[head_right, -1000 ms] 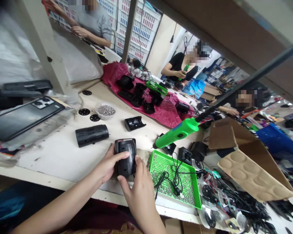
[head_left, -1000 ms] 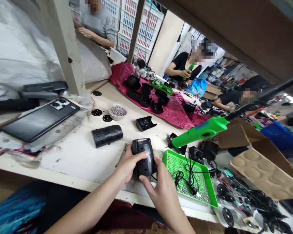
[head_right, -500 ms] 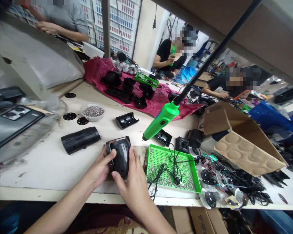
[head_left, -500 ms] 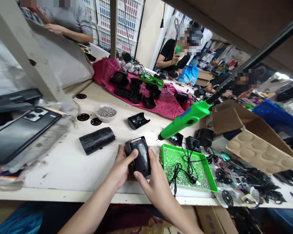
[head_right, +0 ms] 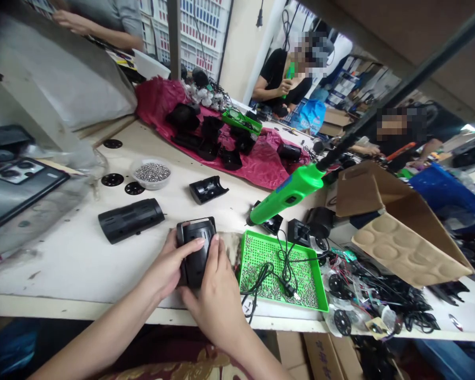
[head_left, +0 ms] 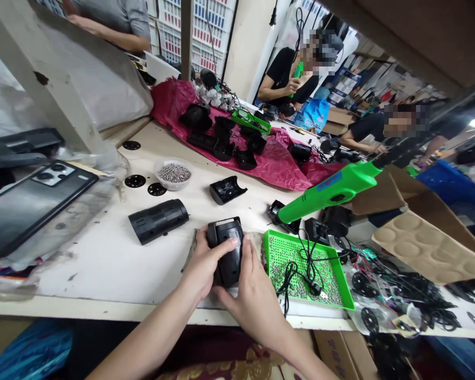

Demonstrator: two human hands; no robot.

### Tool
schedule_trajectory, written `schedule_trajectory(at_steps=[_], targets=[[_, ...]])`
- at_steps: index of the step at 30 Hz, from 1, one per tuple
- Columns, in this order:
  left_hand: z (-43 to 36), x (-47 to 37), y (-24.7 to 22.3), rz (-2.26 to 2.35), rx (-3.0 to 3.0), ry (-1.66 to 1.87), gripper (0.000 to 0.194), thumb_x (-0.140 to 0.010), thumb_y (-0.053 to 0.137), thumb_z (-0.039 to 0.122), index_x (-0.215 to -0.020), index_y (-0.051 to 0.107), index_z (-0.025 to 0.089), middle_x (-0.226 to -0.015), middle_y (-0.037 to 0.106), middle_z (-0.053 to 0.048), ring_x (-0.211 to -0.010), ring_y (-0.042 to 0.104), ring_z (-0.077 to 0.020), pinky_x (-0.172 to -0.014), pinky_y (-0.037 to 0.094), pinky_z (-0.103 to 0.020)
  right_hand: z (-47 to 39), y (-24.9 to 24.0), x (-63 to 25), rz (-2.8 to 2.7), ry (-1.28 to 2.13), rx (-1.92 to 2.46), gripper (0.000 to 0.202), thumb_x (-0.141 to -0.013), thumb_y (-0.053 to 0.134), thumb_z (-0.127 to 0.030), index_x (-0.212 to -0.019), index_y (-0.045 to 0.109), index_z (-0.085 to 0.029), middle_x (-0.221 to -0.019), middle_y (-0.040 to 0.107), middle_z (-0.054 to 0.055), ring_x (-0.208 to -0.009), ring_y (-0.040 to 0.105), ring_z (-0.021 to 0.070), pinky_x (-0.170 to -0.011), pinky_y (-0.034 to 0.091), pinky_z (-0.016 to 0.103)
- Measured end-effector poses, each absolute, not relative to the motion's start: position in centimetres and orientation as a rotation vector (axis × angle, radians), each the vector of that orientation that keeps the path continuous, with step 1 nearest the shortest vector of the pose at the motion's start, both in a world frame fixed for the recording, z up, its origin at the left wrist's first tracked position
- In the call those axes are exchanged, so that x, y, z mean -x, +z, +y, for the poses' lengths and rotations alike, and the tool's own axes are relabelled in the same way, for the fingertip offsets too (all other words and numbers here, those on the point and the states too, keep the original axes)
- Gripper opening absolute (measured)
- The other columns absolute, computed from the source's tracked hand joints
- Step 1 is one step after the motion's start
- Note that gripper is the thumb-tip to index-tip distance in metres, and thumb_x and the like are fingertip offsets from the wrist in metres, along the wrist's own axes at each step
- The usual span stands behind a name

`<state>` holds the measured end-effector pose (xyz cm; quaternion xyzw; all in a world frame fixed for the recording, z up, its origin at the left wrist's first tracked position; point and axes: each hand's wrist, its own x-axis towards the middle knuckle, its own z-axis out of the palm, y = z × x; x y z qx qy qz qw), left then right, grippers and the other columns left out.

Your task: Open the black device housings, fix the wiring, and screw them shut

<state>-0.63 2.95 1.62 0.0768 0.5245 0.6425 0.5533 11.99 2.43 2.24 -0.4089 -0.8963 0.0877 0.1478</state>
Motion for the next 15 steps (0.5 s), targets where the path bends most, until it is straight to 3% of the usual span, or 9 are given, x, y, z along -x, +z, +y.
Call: schedule_trajectory(at_steps=[4,8,13,15], targets=[[3.2,0.4,2.2,1.221,-0.140,1.530,0.059,-0.061,0.083,0.027,-0.110,0.052,0.025,-0.100,0.067,0.000,-0.091,0.065,-0.0187,-0.084,0.050,-0.032,2.6,2.0,-11.7,-2.533,0.199,1.195,0.095,-0.075,0.063,-0.023,-0.149,0.011,0.003,-0.142,0.040,0.036,-0.129,0.048,0.0445,-0.097,0.052,0.057],[3.3,0.0,2.3,1.227,-0.110,1.566,0.059,-0.060,0.083,0.026,-0.111,0.052,0.026,-0.099,0.068,0.000,-0.087,0.067,-0.0181,-0.083,0.051,-0.032,2.2,1.6,-11.3,-2.509,0.197,1.240,0.093,-0.074,0.061,-0.022,-0.149,0.011,0.004,-0.142,0.040,0.037,-0.127,0.050,0.0451,-0.093,0.054,0.057],[2.9,-0.1,2.0,1.207,-0.140,1.582,0.062,-0.062,0.084,0.028,-0.116,0.052,0.027,-0.103,0.068,-0.001,-0.094,0.066,-0.0197,-0.086,0.051,-0.032,2.8,2.0,-12.2,-2.512,0.342,1.189,0.097,-0.077,0.064,-0.023,-0.152,0.005,-0.002,-0.149,0.033,0.033,-0.137,0.038,0.0425,-0.103,0.045,0.059],[2.6,0.0,1.7,1.156,-0.151,1.593,0.059,-0.069,0.080,0.039,-0.119,0.053,0.028,-0.112,0.067,-0.003,-0.105,0.064,-0.0218,-0.089,0.050,-0.033,3.5,2.4,-13.0,-2.525,0.550,1.141,0.097,-0.081,0.066,-0.030,-0.153,0.006,-0.008,-0.153,0.030,0.028,-0.141,0.034,0.0383,-0.107,0.042,0.057]])
